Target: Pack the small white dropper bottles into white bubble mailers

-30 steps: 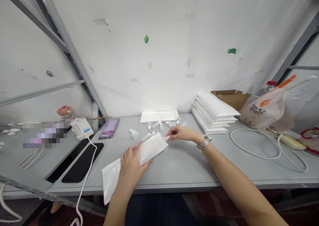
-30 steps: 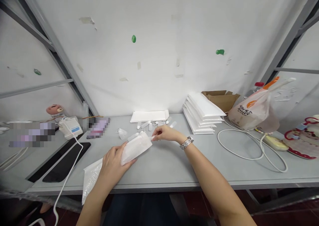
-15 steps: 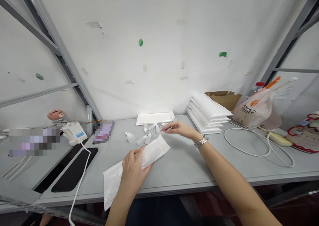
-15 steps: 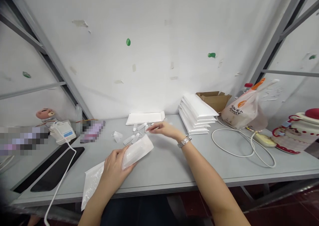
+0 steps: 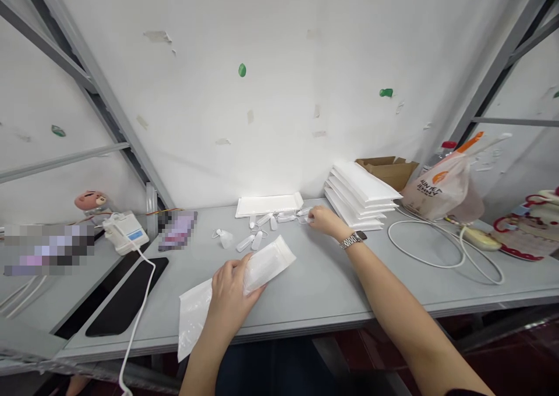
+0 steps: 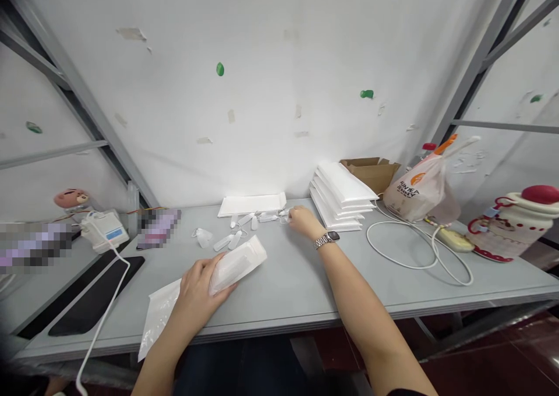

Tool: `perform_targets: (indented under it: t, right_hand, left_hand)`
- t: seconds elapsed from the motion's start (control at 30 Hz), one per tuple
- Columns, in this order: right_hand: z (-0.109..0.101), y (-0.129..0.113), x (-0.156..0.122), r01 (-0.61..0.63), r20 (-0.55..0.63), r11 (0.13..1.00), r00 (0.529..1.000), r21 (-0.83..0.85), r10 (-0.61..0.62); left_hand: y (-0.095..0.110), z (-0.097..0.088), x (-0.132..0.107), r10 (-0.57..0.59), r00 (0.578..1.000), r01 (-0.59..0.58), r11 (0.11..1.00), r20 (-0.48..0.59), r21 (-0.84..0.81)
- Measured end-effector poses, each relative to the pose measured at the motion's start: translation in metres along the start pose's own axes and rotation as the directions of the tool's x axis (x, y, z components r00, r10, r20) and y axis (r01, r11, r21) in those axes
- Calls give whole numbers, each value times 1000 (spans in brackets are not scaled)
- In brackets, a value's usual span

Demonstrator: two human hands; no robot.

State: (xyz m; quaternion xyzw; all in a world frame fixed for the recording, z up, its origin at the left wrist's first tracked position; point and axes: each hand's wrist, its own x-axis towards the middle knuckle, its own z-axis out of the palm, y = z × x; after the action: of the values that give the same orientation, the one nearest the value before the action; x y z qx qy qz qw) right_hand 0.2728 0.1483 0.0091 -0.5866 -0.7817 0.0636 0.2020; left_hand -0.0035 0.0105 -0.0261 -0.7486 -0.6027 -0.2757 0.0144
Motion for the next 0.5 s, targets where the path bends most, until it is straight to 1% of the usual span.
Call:
perform_targets:
  t: [0.03,0.07,0.1,0.13,0.17,0.2,0.23,0.27,0.3,0.33,0.4,0.5]
  right_hand:
    - [-3,-3,-1,-3,-6,999,1000,41,4]
    - [-5,-7,-2,5,-10,991,1000,133,-4]
    - [-7,-12,-3,28,-14,960,1000,280,-25]
    - [-8,-18,-5,60,-18,884,998,463,-59]
    - [-8,-25,-7,89,-20,759,995,645,-100]
    - [-6,-33,-9,97,-13,607,990,789,-141]
    - [-4,-41,-10,78,8,475,984,876,-177]
    - [-1,-48,-12,41,45,402,978,915,-202]
    - [3,-55,-14,-1,87,373,973,928,-213]
    - [6,-61,-15,-36,123,374,969,927,-214]
    - [10,-69,-18,-66,166,405,962,912,-218]
    - [10,-73,-21,-58,196,447,943,893,-269]
  left_hand:
    - [0,0,0,-12,1000,12,1000,-4,10]
    - [-1,-1,0,-26,1000,26,999,-8,21]
    - [-1,-1,1,-39,999,39,999,-13,33]
    - [-1,-1,1,-50,999,51,998,-21,45]
    - [-1,-1,1,-59,998,61,997,-30,57]
    - [-1,0,1,-67,997,69,995,-40,67]
    - [0,0,1,-72,996,76,994,-49,76]
    - [0,1,2,-76,995,81,993,-60,84]
    - [1,2,2,-79,994,86,992,-74,90]
    - [1,2,2,-82,993,90,991,-88,96]
    - [2,4,3,-87,989,100,989,-121,107]
    - [4,5,3,-87,984,107,986,-156,128]
